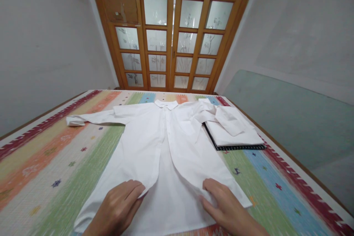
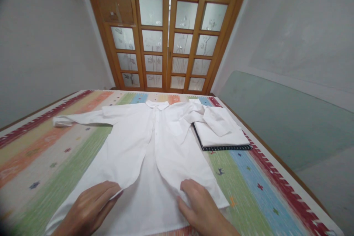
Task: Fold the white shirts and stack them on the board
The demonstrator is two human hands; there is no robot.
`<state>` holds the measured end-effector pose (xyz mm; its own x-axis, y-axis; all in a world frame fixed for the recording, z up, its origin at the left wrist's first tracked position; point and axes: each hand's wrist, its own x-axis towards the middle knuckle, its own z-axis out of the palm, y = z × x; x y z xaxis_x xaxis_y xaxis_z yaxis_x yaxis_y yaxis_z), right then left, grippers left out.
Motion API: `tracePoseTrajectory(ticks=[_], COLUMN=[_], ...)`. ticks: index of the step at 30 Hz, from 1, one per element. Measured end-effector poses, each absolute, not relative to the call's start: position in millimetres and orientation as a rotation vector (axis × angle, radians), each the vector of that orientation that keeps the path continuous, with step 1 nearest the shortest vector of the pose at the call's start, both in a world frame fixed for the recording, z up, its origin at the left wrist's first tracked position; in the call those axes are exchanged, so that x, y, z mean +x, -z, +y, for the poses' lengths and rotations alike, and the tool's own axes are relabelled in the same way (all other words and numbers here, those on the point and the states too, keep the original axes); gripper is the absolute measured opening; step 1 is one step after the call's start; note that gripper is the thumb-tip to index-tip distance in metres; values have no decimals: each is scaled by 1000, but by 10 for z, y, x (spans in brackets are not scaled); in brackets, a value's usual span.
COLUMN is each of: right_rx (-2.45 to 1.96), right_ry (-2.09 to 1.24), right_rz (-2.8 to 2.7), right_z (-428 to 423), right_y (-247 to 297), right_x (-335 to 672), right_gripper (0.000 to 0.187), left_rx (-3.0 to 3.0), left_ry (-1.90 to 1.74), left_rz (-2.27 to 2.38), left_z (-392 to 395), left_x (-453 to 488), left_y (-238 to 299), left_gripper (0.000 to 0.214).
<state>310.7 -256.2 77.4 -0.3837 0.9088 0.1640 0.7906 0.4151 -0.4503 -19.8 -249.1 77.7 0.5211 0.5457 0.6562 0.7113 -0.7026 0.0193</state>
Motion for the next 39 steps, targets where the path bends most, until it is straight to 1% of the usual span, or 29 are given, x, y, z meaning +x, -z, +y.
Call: tracePoseTrajectory(ticks=[2, 5, 7, 9, 11, 13, 17, 22, 26, 30, 31, 32, 34, 36, 39], right_rx=[-1461, -1426, -1369, -1310, -1243, -1190, -1172, -1044, -936, -973, -998, -1025, -1074, -1104, -1142], right_ry=[-422, -390, -387, -422, -476, -540, -677, -764, -895, -814, -786, -762, -715, -649, -555], right_rz=[-2201, -2109, -2106, -2146, -2208, -2290, -2599, -3058, -3109, -2935, -2881, -2828, -2733, -2650, -2568], right_z=[-2548, -2529, -2521, -2524, -2542, -2568, -2585, -2499, -2398, -2185, -2105, -2015, -1813, -1591, -1235], right_y=[-904, -1109, -1219, -1280, -1285, -1243, -1099, -941, -921, -990, -1002, -1007, -986, -931, -833], right_x=[3094, 3024, 2951, 2873, 2802, 2743, 2661, 2610, 2612, 2573, 2548, 2518, 2447, 2372, 2265], right_gripper=[21, 30, 28, 24, 18, 12, 4, 10, 11, 39, 41, 39, 27, 17, 10], left_rx=[-2593, -2839, -2947, -2978, -2987, -2999, -2997, -2936, -2911, -2902, -2907, -2912, -2911, -2868, -2718], left_ry=[966, 743, 509, 318, 208, 173, 256, 448, 527, 568, 564, 559, 563, 589, 648], left_rz=[-1060, -1019, -984, -957, -934, -918, -869, -769, -690, -672, -665, -662, -706, -867, -1186], left_z=[-2534, -2589, -2610, -2619, -2625, -2631, -2639, -2615, -2603, -2644, -2655, -2662, -2653, -2599, -2415], left_x=[-90, 114, 245, 346, 405, 425, 406, 391, 413, 444, 443, 433, 370, 231, -105], left_y=[-838, -827, -743, -609, -457, -319, -157, -155, -206, -215, -221, -235, -298, -402, -569], left_gripper=[20, 14, 8, 10, 13, 16, 20, 22, 17, 15, 16, 18, 21, 20, 20])
